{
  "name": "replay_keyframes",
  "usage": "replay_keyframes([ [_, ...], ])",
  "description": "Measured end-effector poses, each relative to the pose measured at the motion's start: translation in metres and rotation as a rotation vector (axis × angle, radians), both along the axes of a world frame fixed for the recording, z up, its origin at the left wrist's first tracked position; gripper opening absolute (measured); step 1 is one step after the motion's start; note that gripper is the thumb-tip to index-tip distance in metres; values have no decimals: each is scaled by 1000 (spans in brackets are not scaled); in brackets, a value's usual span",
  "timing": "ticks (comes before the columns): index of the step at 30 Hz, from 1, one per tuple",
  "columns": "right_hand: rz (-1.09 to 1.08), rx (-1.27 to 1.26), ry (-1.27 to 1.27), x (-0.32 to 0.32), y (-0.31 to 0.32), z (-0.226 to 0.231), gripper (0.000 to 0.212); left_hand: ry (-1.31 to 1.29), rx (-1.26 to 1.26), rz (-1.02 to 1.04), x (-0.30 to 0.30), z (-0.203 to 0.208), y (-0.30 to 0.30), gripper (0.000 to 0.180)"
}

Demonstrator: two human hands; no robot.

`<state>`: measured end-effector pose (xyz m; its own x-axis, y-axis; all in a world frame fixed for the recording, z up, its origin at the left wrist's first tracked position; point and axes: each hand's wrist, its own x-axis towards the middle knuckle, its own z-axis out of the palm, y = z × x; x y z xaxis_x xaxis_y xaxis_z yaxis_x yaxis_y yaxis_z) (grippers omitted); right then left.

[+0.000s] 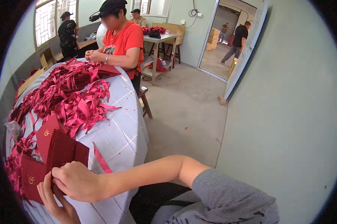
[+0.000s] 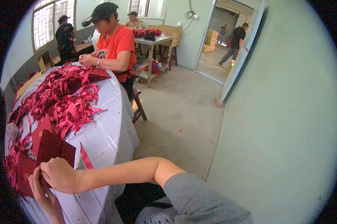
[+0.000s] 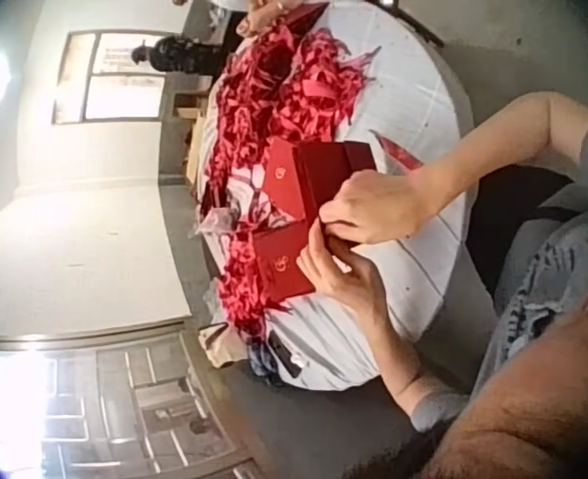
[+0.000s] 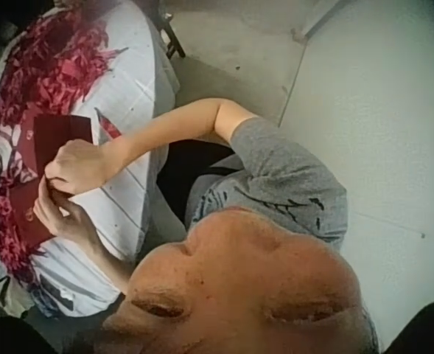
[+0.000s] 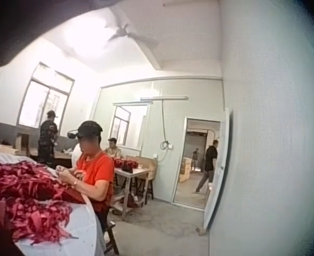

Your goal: The person attaches ribbon handles to paper bags by threading ribbons through the holes in the bags by hand.

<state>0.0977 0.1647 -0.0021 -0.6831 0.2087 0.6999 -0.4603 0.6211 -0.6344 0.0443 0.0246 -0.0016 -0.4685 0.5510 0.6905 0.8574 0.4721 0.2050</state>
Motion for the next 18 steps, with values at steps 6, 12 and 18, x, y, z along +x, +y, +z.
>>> replay_keyframes([
  [6,-238,457,77,12,-3,11,14,-94,35,-53,11,21,-9,31],
  [12,-381,723,112,8,25,29,16,-217,274,-224,13,16,16,38],
  [18,402,604,-490,-10,51,81,18,-112,258,-219,15,17,8,35],
])
